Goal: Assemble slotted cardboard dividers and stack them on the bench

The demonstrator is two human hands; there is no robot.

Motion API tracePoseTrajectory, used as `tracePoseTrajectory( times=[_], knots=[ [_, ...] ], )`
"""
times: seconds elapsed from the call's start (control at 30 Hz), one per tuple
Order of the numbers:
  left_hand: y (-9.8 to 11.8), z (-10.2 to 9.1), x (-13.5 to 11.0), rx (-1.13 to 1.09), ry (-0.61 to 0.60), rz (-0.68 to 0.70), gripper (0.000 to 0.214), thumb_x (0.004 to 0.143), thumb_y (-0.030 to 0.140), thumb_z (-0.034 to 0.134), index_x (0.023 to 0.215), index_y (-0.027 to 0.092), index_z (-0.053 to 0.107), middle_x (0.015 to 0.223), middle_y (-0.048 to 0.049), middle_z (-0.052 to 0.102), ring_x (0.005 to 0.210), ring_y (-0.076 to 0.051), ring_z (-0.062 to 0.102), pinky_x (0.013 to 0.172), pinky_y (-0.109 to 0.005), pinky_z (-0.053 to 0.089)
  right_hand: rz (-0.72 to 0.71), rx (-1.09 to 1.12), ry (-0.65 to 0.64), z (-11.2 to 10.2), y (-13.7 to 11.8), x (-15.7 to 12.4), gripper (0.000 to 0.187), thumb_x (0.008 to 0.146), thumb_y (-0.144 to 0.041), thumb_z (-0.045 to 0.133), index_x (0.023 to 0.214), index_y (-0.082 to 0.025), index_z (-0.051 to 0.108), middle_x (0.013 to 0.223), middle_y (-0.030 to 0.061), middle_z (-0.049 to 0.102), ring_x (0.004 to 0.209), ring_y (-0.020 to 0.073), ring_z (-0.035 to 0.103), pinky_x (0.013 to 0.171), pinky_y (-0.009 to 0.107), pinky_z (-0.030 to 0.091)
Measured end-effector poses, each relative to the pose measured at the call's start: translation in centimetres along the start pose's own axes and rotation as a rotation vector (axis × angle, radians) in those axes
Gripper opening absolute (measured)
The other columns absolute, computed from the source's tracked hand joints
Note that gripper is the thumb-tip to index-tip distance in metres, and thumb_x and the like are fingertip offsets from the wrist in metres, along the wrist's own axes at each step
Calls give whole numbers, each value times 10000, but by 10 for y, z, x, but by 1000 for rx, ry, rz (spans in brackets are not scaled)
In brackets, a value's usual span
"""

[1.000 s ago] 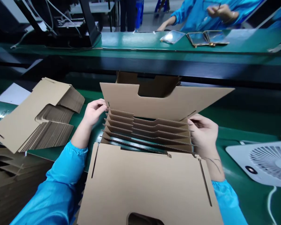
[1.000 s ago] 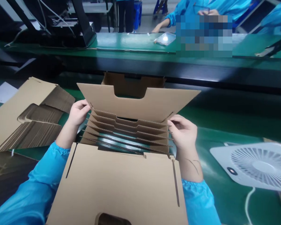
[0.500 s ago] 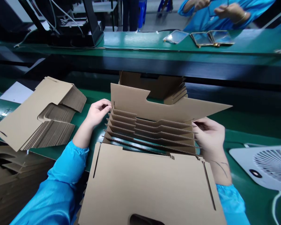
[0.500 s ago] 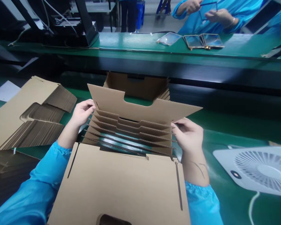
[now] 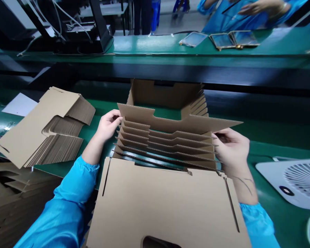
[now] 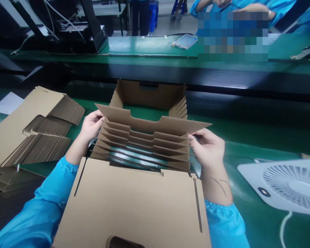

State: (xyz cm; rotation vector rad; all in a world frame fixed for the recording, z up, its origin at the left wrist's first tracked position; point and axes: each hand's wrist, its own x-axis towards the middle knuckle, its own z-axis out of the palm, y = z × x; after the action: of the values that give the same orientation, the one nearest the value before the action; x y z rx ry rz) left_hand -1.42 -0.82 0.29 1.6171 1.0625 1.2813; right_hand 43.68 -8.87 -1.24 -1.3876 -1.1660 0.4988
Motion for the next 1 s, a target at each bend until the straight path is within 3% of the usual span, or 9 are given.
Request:
tracePoseTrajectory(
  times=[0.1, 0.27, 0.43, 0.57, 0.63, 0.7, 0.77, 0.87, 1.0],
  knots=[
    [2, -4, 0, 67, -41, -7, 283, 939, 487, 889, 967, 216, 813, 1101, -104, 840, 1026, -262, 774, 942, -389, 628, -38, -161, -141, -8, 4, 3, 303, 739, -528, 916, 825, -251, 828, 916, 93, 832, 885, 304, 785, 887, 459, 637],
    [2, -17, 4, 328, -293, -24, 132, 898, 338, 822, 948, 223, 862, 1059, -103, 842, 1029, -297, 777, 971, -430, 622, -11, -276, -519, -14, 1, 9, 238, 748, -426, 808, 883, -231, 816, 1075, 124, 855, 1076, 356, 805, 949, 464, 644],
    [-5, -23, 6, 222, -266, -16, 184, 866, 381, 892, 960, 223, 880, 1149, -127, 840, 1094, -307, 792, 1025, -447, 643, 41, -217, -444, -10, -4, 9, 299, 710, -460, 919, 823, -226, 770, 975, 110, 817, 951, 315, 777, 930, 447, 651],
    [-6, -31, 5, -165, -200, -66, 647, 741, 677, 1025, 1207, 260, 859, 1272, -160, 815, 1173, -321, 804, 990, -427, 680, 162, 45, -354, -20, 3, 13, 659, 684, -668, 1031, 1157, -260, 821, 1230, 178, 828, 1072, 348, 813, 976, 470, 669],
    [3, -37, 4, -299, -249, -72, 1047, 534, 863, 1055, 1386, 312, 798, 1478, -190, 757, 1408, -392, 748, 1082, -475, 683, 127, 214, -456, -32, 7, 16, 1020, 596, -870, 1040, 1426, -345, 769, 1561, 221, 722, 1363, 406, 762, 1049, 483, 665],
    [20, -44, 2, -289, -355, -68, 1301, 332, 896, 1082, 1465, 347, 753, 1640, -199, 666, 1601, -454, 624, 1191, -542, 650, 43, 290, -599, -44, 8, 16, 1315, 461, -990, 1023, 1613, -477, 651, 1797, 176, 539, 1606, 426, 607, 1142, 498, 641],
    [43, -49, -1, -190, -487, -56, 1373, 254, 809, 1135, 1488, 348, 748, 1705, -204, 612, 1679, -499, 539, 1267, -601, 604, -11, 244, -693, -56, 6, 13, 1469, 377, -1017, 1012, 1697, -564, 554, 1896, 119, 407, 1703, 433, 487, 1218, 528, 607],
    [76, -52, -5, -41, -591, -28, 1299, 298, 680, 1189, 1475, 321, 774, 1716, -221, 587, 1696, -559, 493, 1315, -666, 560, 18, 77, -787, -67, -4, 6, 1603, 357, -981, 1039, 1789, -538, 470, 1938, 115, 310, 1747, 455, 401, 1301, 545, 566],
    [98, -49, -8, 17, -593, -36, 1198, 370, 630, 1197, 1453, 309, 796, 1700, -226, 588, 1666, -594, 513, 1286, -701, 580, -49, -47, -862, -68, -21, 3, 1560, 404, -1029, 985, 1791, -494, 511, 1915, 118, 364, 1709, 441, 473, 1292, 489, 592]
  ],
)
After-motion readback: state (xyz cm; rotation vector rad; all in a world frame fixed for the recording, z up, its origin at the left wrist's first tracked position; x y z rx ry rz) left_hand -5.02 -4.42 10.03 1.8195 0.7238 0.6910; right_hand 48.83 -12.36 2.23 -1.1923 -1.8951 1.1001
